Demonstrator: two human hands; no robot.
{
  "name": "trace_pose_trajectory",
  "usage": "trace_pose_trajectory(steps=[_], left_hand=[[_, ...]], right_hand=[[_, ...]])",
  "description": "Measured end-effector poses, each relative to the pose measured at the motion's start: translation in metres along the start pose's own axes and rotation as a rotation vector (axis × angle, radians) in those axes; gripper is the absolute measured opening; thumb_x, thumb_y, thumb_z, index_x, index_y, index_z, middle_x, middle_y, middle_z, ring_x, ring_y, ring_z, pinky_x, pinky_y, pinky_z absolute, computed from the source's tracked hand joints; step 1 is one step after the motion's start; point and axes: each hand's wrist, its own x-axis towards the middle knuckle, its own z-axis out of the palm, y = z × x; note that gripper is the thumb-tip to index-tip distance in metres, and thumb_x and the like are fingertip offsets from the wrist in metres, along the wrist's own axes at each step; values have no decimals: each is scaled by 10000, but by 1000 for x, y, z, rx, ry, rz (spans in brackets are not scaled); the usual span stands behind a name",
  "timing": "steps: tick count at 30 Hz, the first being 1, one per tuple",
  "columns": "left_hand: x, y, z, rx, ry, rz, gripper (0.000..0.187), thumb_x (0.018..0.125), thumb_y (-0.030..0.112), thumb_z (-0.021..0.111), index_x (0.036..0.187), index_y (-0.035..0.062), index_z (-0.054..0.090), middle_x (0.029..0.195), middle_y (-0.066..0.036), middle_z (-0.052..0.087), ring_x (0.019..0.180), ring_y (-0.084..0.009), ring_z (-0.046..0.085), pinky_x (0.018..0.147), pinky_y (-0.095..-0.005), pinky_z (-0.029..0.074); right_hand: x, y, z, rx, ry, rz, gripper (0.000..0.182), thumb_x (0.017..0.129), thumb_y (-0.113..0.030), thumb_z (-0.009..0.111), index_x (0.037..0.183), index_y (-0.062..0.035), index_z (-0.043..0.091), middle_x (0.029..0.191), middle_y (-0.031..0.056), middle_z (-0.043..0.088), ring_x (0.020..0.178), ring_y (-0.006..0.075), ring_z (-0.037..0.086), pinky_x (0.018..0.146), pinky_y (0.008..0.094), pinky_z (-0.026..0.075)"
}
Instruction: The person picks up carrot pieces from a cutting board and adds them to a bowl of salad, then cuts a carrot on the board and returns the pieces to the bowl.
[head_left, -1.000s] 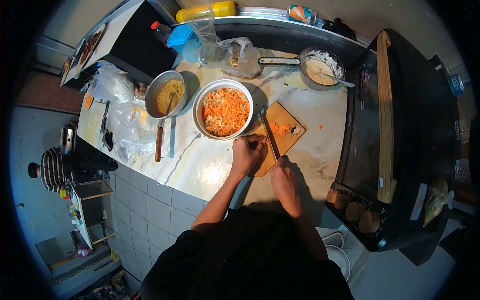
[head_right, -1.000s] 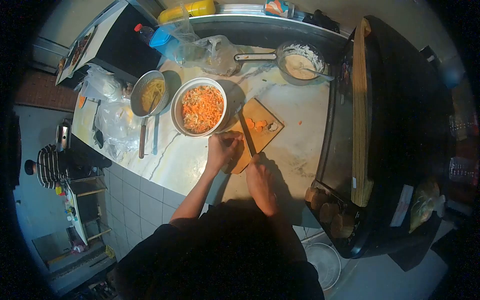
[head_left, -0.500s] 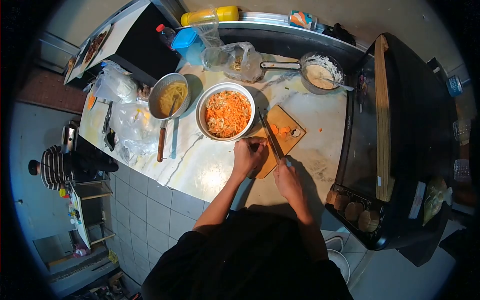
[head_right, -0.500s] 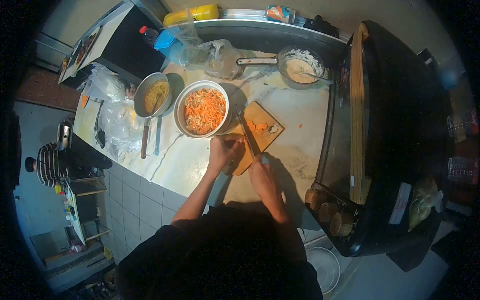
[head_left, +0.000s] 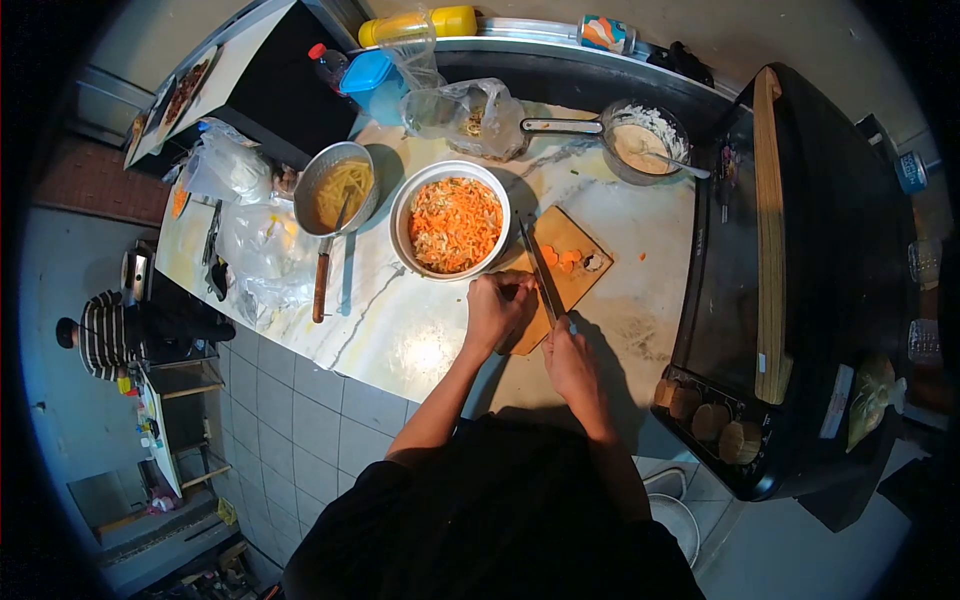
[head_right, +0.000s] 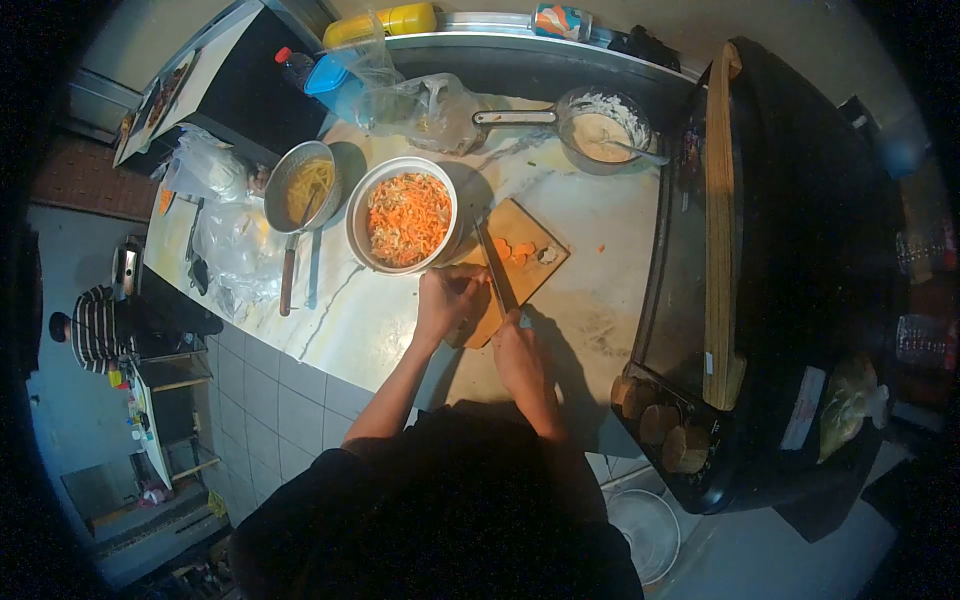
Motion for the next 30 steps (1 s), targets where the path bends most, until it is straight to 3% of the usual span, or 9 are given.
trace_pose_trajectory(steps=[12, 20, 24, 30], left_hand=[[1, -4, 1, 59, 10, 95, 144, 779, 57, 693, 906, 11, 742, 799, -178, 709, 748, -250, 717, 702, -309, 541], [3, -7, 0, 55, -5, 114, 151, 772, 16, 660, 900, 6, 739, 823, -163, 716, 771, -254, 717, 718, -307, 541], [3, -10, 0, 73, -20, 84, 156, 761, 10, 658, 894, 9, 739, 826, -160, 715, 781, -273, 712, 725, -321, 539], [1, -2, -4, 73, -31, 47, 135, 766, 28, 668, 881, 11, 739, 821, -164, 713, 762, -277, 711, 720, -329, 539]], right_hand=[[-5, -2, 14, -123, 62, 36, 360, 914, -203, 541, 1165, 39, 448, 861, 263, 641, 839, 460, 622, 715, 528, 494], [2, 4, 7, -202, -79, 83, 500, 946, -271, 473, 1345, 19, 391, 971, 294, 630, 943, 475, 605, 817, 554, 472], [4, 8, 0, -245, -36, 41, 495, 951, -276, 452, 1352, 8, 394, 968, 293, 631, 950, 479, 603, 834, 560, 461], [10, 17, -2, -82, -47, -16, 270, 926, -198, 493, 1103, 4, 472, 930, 255, 629, 932, 476, 596, 806, 547, 455]])
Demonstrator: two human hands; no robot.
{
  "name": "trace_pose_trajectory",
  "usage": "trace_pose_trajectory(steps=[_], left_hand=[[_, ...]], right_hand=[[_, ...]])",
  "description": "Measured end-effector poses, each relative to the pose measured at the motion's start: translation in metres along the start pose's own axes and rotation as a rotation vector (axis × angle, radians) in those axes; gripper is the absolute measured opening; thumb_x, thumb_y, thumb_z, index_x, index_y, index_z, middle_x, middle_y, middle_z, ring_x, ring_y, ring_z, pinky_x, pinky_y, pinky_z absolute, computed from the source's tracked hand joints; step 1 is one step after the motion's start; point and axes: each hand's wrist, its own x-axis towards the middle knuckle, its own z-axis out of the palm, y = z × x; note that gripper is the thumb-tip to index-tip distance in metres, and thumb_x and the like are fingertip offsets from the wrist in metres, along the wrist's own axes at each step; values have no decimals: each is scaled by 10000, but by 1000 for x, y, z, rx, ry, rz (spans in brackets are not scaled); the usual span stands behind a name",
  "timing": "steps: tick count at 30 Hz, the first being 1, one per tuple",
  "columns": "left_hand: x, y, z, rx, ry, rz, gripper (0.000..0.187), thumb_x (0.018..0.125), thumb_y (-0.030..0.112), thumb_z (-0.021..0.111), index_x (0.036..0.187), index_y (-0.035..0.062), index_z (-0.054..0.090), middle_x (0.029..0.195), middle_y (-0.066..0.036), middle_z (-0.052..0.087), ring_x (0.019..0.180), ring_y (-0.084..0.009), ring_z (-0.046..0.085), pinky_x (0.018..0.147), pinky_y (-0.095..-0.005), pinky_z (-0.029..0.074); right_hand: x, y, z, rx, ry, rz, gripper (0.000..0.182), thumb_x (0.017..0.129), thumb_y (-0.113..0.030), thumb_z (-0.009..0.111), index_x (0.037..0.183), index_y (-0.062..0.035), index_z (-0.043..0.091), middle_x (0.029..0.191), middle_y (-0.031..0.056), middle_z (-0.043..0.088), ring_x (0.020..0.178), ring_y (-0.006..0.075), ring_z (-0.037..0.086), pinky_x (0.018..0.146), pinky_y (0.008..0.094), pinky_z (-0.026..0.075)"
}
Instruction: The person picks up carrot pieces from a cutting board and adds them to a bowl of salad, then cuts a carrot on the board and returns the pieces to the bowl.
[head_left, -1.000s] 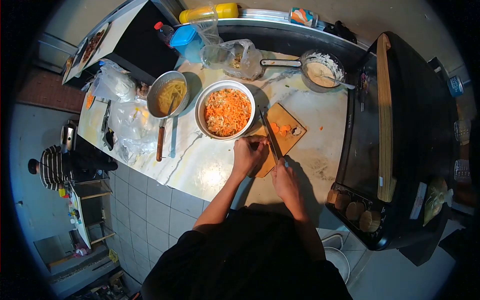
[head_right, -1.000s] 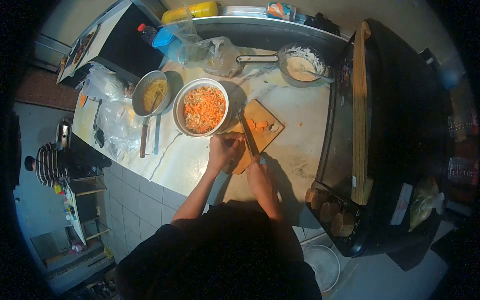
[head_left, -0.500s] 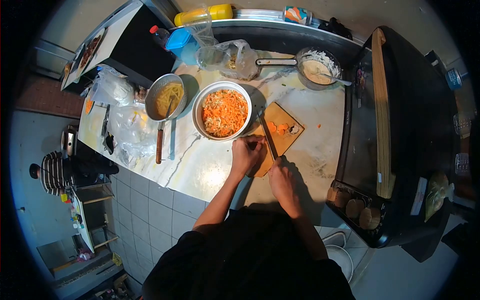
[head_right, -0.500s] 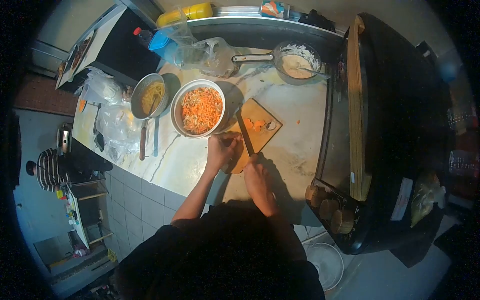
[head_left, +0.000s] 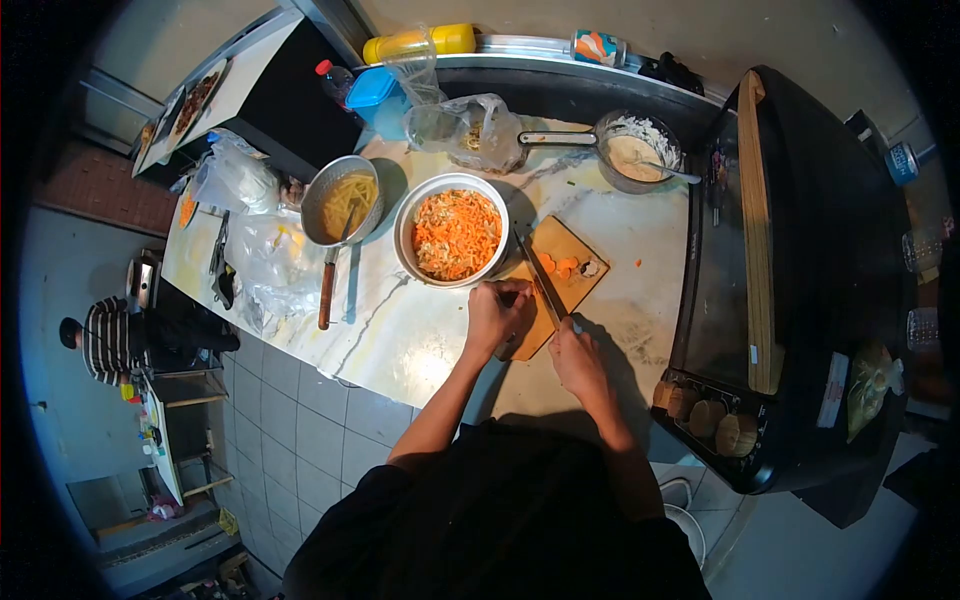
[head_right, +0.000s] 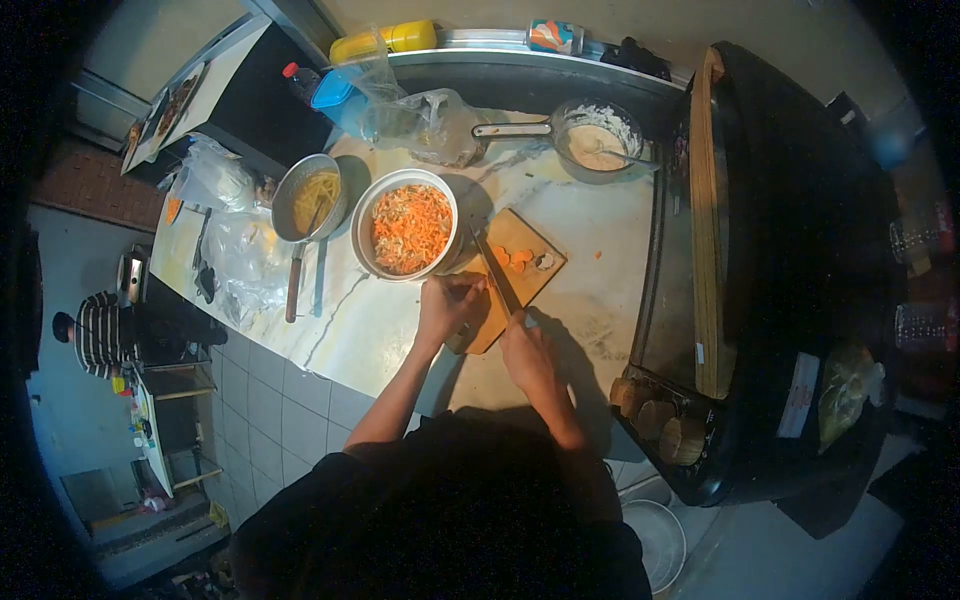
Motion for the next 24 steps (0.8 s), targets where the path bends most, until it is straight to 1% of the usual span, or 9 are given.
trace_pose_trajectory(steps=[2, 3, 5, 12, 18, 21, 23, 24], left_hand=[[0, 0, 2, -1, 17, 12, 131, 770, 33, 671, 880, 10, 738, 817, -165, 713, 759, -273, 712, 717, -327, 540], [0, 0, 2, -1, 35, 22, 127, 773, 38, 674, 880, 9, 737, 813, -165, 713, 755, -269, 714, 713, -324, 541], [0, -5, 3, -26, 38, 38, 127, 776, 40, 676, 882, 8, 737, 810, -166, 712, 755, -264, 715, 711, -322, 542], [0, 0, 2, -34, 26, 24, 132, 773, 23, 675, 888, 2, 737, 814, -168, 714, 758, -249, 718, 710, -319, 543], [1, -2, 2, -59, 19, 23, 142, 767, 13, 676, 895, -2, 735, 822, -168, 715, 750, -245, 717, 709, -315, 541], [0, 0, 0, -67, 12, 22, 147, 767, 12, 674, 899, 5, 738, 819, -171, 713, 757, -252, 716, 713, -315, 540], [0, -2, 2, -45, 15, 30, 153, 764, 8, 672, 901, 7, 739, 820, -170, 714, 756, -253, 716, 716, -315, 540], [1, -2, 2, -22, 21, 42, 159, 761, 5, 671, 904, 8, 739, 822, -170, 714, 755, -254, 716, 719, -316, 541]], right_hand=[[0, -3, -3, 64, 15, -18, 189, 907, -170, 524, 979, -6, 463, 879, 240, 628, 882, 475, 600, 761, 545, 464], [-2, -4, -3, 64, 15, -17, 189, 907, -170, 524, 979, -6, 463, 879, 240, 628, 882, 475, 600, 761, 545, 464], [-5, -8, -2, 26, 72, -48, 192, 902, -162, 535, 976, 3, 474, 829, 234, 628, 837, 470, 609, 715, 543, 477], [-5, -7, 11, 36, 88, -26, 174, 892, -114, 539, 976, 22, 472, 815, 227, 629, 830, 450, 618, 700, 516, 486], [-5, -6, 22, 77, 94, -8, 197, 882, -94, 547, 1014, 29, 469, 774, 223, 626, 822, 446, 619, 696, 507, 484], [-7, -12, 21, 85, 96, 7, 238, 885, -115, 553, 1051, 30, 462, 764, 220, 630, 809, 448, 619, 694, 508, 488], [-11, -19, 16, 34, 51, 77, 302, 907, -171, 533, 1118, 32, 458, 825, 240, 642, 835, 458, 620, 730, 518, 493], [-12, -21, 16, 35, 49, 80, 302, 907, -171, 533, 1118, 32, 458, 825, 240, 642, 835, 458, 620, 730, 518, 493]])
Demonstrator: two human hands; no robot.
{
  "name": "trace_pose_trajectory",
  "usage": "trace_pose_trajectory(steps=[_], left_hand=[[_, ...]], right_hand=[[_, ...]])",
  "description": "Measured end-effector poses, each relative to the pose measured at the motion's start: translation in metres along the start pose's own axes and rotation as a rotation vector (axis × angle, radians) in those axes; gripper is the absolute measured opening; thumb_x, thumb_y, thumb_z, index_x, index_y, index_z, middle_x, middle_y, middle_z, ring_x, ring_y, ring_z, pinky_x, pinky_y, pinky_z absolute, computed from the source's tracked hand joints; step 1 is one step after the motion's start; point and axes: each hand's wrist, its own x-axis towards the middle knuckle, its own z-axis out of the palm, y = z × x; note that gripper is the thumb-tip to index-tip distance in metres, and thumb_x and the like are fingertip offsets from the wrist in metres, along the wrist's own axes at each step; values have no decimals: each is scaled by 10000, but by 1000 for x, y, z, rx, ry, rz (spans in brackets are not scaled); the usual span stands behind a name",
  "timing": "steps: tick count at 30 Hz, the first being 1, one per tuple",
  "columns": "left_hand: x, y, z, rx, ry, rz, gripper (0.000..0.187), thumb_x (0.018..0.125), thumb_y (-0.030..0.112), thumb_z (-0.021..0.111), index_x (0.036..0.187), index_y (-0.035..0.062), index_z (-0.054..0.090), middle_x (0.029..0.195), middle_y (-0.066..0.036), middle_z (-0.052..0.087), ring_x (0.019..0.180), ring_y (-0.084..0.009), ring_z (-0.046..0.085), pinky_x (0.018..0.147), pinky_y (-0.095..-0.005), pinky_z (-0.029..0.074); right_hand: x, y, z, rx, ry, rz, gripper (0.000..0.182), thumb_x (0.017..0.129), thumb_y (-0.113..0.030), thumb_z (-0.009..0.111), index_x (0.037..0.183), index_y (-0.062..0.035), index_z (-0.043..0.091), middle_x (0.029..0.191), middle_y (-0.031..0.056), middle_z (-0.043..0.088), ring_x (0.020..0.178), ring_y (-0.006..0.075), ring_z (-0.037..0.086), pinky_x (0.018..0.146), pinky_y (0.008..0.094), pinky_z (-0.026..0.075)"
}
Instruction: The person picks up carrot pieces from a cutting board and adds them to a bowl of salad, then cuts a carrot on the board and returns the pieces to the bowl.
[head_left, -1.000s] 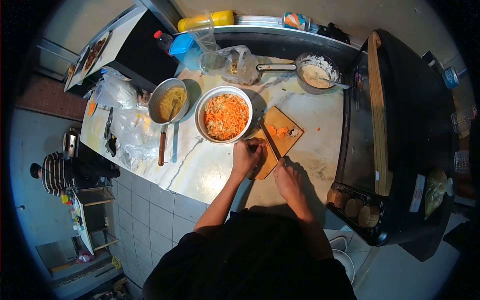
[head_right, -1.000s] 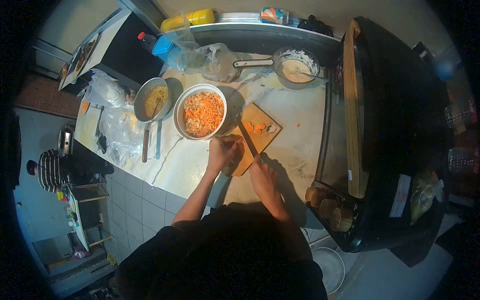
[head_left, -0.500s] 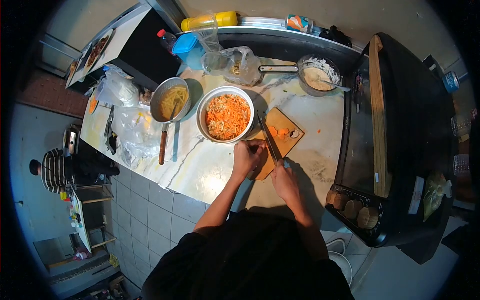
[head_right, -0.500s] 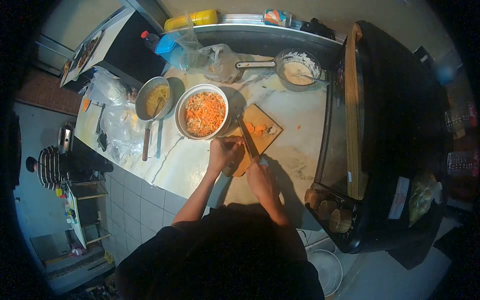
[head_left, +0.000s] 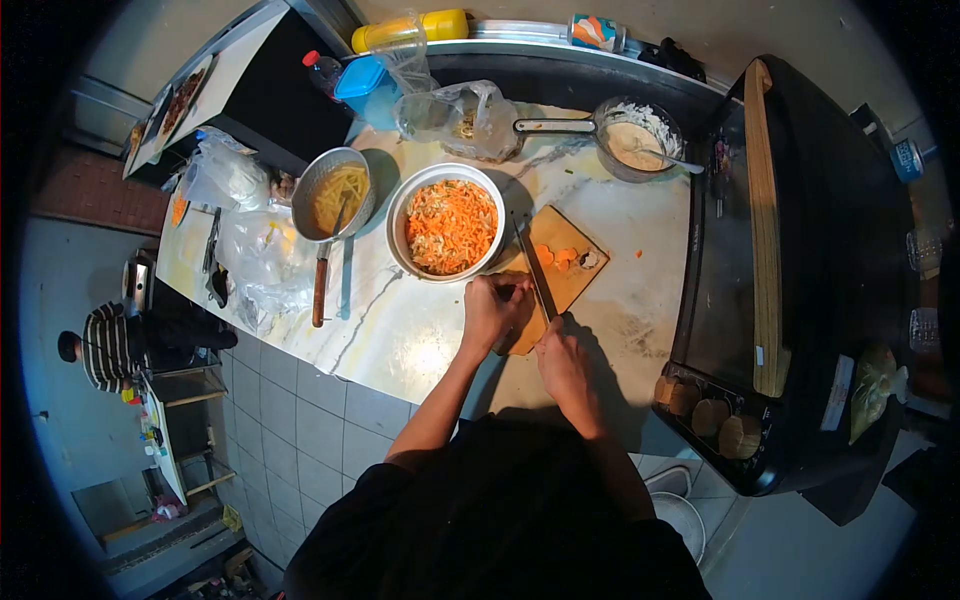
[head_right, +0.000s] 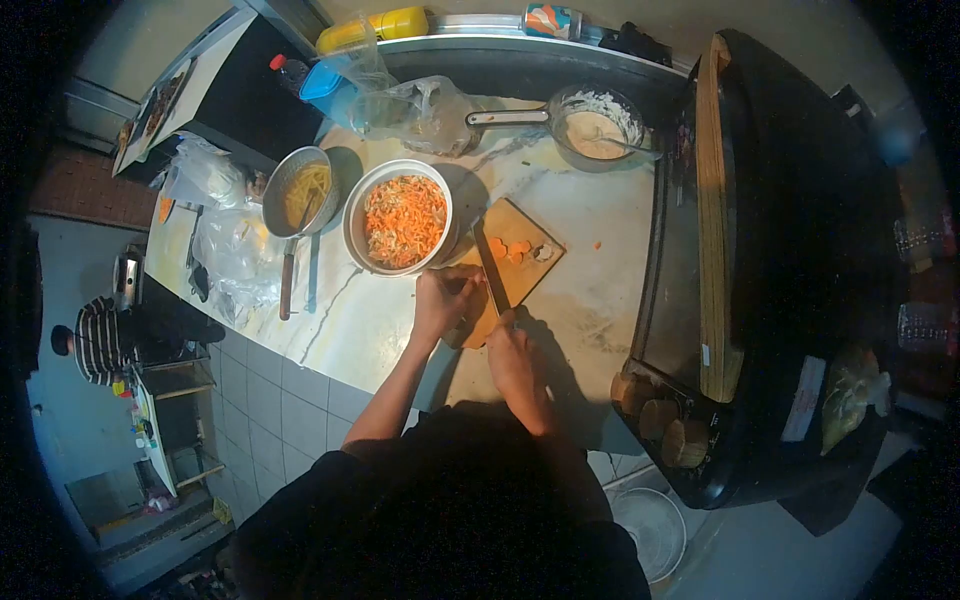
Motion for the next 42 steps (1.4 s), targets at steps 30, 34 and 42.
trace_pose_trajectory(steps=[30, 34, 42], left_hand=[[0, 2, -2, -18, -26, -107, 163, 810, 52, 711, 948, -32, 725, 853, -145, 729, 777, -186, 714, 708, -294, 551], [0, -3, 0, -49, -19, -119, 168, 807, 54, 717, 952, -32, 725, 857, -151, 728, 780, -188, 714, 711, -298, 550], [0, 2, -3, 7, -27, -102, 172, 787, 29, 718, 954, -13, 730, 881, -134, 732, 800, -179, 708, 732, -303, 538]], right_hand=[[5, 10, -20, -6, -81, -91, 290, 920, -238, 528, 1088, -8, 472, 948, 288, 639, 922, 481, 618, 791, 545, 488], [2, 7, -15, -17, -2, -83, 236, 908, -207, 548, 1010, -5, 482, 870, 253, 640, 871, 464, 620, 753, 540, 486], [0, 2, -12, 34, -35, -62, 283, 916, -230, 533, 1078, -3, 483, 918, 283, 647, 893, 470, 631, 769, 534, 502]])
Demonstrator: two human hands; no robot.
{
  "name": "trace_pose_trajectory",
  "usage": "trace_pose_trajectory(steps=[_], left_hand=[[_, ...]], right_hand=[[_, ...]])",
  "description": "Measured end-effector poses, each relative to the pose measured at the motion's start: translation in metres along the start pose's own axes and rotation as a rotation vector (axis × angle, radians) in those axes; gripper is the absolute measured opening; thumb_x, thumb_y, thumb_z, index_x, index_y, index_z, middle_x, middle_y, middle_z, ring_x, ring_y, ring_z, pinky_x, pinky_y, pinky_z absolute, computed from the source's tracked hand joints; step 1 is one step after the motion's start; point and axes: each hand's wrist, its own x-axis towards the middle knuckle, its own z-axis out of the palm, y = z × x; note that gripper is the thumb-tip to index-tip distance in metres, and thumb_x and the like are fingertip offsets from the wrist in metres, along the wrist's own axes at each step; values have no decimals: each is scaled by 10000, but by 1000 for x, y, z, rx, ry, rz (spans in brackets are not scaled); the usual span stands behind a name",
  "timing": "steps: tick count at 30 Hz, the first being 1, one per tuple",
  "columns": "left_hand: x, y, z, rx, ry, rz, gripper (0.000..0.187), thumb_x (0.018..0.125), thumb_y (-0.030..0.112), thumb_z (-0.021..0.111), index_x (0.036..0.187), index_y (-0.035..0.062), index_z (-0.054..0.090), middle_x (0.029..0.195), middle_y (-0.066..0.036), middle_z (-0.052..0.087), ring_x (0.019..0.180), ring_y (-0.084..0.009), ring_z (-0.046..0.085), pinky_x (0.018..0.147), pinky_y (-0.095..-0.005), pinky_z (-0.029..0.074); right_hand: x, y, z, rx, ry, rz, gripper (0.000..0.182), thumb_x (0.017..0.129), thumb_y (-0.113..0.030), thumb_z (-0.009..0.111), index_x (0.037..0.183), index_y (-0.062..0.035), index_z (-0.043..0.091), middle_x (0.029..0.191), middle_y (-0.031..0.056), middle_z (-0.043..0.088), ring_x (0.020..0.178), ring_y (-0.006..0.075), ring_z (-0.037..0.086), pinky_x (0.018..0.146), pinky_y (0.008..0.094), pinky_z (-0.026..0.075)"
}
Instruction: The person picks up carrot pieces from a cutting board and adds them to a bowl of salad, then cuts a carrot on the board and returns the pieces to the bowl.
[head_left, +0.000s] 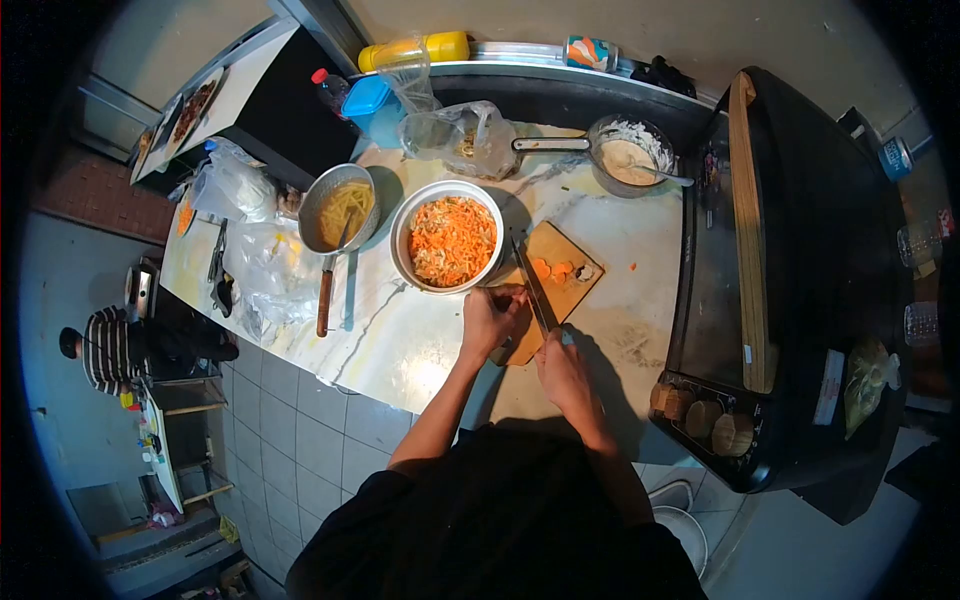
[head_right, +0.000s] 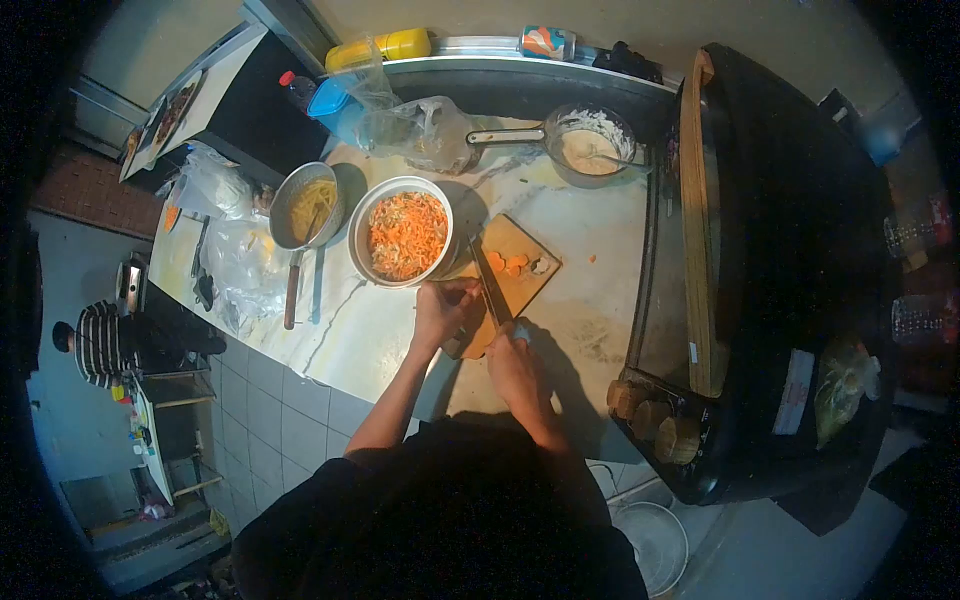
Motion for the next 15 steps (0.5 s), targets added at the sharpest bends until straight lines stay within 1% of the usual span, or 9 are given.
trace_pose_trajectory(steps=[2, 3, 5, 9, 10, 11, 12, 14, 15], left_hand=[[0, -1, 1, -17, -2, -16, 170, 785, 29, 719, 950, -13, 731, 882, -136, 732, 801, -182, 708, 735, -302, 537], [0, -2, 1, -33, -3, -28, 169, 784, 30, 719, 946, -14, 731, 884, -137, 732, 801, -186, 707, 739, -302, 536], [2, -5, 2, -41, -5, -16, 171, 782, 18, 713, 949, -14, 731, 887, -137, 732, 803, -186, 707, 738, -302, 536], [0, -4, 0, 1, -17, -2, 189, 781, -26, 681, 963, -14, 729, 891, -136, 732, 808, -186, 706, 740, -300, 536], [0, -6, 1, 2, -19, -4, 189, 781, -26, 681, 963, -14, 729, 891, -136, 732, 808, -186, 706, 740, -300, 536], [1, -9, 2, -28, -8, 0, 169, 773, 4, 692, 937, -14, 730, 847, -146, 725, 789, -209, 711, 730, -302, 539], [1, -9, 3, -60, 0, 4, 155, 766, 34, 704, 910, -14, 731, 804, -157, 717, 770, -232, 716, 719, -305, 542], [1, -8, 2, -54, 9, 33, 163, 760, 19, 691, 915, -10, 732, 811, -156, 717, 773, -232, 715, 724, -304, 541], [1, -7, 2, -49, 26, 63, 175, 754, 4, 678, 920, -5, 734, 817, -156, 718, 776, -233, 715, 728, -303, 539]], right_hand=[[1, 2, 7, -12, 61, 12, 209, 902, -164, 543, 1004, 2, 467, 853, 235, 643, 863, 463, 618, 714, 530, 492], [0, 2, 8, -12, 59, 14, 209, 902, -164, 543, 1004, 2, 467, 853, 235, 643, 863, 463, 618, 714, 530, 492], [0, 0, 8, -13, 61, 17, 256, 904, -176, 538, 1057, 16, 465, 848, 240, 642, 860, 455, 626, 708, 534, 494], [-3, -7, 5, -25, 42, 44, 312, 906, -200, 545, 1100, 31, 467, 874, 254, 642, 870, 457, 626, 727, 536, 495], [-3, -6, 7, -46, 34, 56, 347, 905, -209, 551, 1132, 38, 461, 894, 262, 641, 879, 460, 624, 741, 536, 495], [-3, -5, 8, -67, 27, 68, 384, 905, -219, 557, 1165, 44, 454, 913, 270, 640, 889, 462, 622, 755, 537, 495], [-1, -3, 11, -65, 27, 74, 384, 905, -219, 557, 1165, 44, 454, 913, 270, 640, 889, 462, 622, 755, 537, 495], [4, 4, 20, -136, 8, 63, 453, 914, -245, 551, 1240, 42, 423, 942, 275, 638, 898, 465, 618, 788, 534, 488], [3, 5, 22, -133, 9, 68, 453, 914, -245, 551, 1240, 42, 423, 942, 275, 638, 898, 465, 618, 788, 534, 488]])
